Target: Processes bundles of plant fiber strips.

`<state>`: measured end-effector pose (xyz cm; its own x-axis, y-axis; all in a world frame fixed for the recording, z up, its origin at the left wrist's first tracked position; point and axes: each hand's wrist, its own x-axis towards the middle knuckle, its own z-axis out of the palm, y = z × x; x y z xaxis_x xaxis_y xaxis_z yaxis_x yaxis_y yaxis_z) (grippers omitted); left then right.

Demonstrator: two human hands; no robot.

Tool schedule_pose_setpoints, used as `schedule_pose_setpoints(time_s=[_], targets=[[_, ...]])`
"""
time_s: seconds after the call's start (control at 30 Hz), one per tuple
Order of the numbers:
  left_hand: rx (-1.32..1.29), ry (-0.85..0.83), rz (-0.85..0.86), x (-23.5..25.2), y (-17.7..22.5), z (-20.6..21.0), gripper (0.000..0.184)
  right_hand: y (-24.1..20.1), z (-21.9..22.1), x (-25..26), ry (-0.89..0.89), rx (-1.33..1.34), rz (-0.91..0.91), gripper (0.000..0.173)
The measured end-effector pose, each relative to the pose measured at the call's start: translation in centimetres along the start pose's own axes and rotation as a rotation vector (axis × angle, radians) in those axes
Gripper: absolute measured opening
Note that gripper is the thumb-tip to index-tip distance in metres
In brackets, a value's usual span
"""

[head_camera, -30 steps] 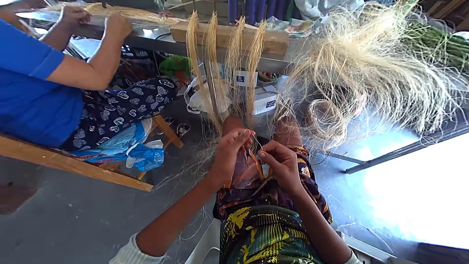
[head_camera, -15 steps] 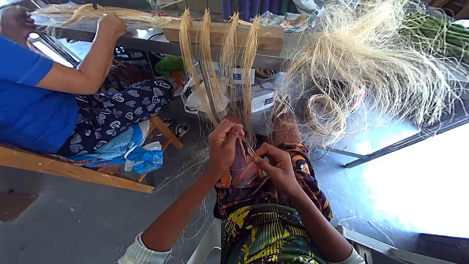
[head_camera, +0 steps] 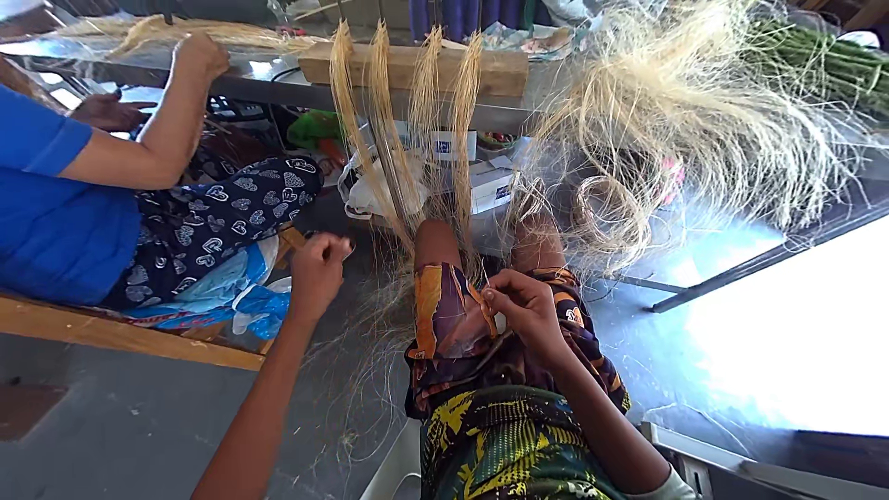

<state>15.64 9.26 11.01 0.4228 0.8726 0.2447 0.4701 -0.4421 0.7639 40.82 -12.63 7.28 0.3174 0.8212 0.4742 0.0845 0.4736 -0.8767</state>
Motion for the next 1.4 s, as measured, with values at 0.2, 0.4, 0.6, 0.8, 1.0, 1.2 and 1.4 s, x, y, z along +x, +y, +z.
schedule_pose_setpoints(time_s=[0.2,0.4,0.6,0.8,1.0,1.2,1.4], targets=[[-0.158,-0.239,0.003,-5.9,1.7,4.3,0.056,0.3,0.9,0.5,0.008,0.104,0.044,0.008],[-0.584,-0.380,0.173,-7.5,9.4,9.4,0.021,0.2,0.8,0.6,0.076,0.148,0.049,0.008],[-0.624,-0.346,0.188,-7.2,10.0,10.5,0.012,-0.3,-0.6,0.4,0.223,-0.317,-0.164,0.016],[-0.600,-0.310,0.156,-6.8,10.1,9.5,0.012,-1.5,-2.8,2.1,-0.069,-0.734,-0.435,0.029],[-0.619,-0.276,0.143,-6.4,9.7,8.8,0.012,1.1,-2.0,2.5,-0.024,-0.557,-0.494,0.012],[-0.642,-0.283,0.181,-6.4,9.2,8.7,0.016,1.2,-1.2,1.8,0.006,-0.459,-0.376,0.023],[-0.650,-0.290,0.144,-6.4,9.4,8.8,0.024,1.2,0.4,1.4,0.113,-0.271,-0.254,0.011]])
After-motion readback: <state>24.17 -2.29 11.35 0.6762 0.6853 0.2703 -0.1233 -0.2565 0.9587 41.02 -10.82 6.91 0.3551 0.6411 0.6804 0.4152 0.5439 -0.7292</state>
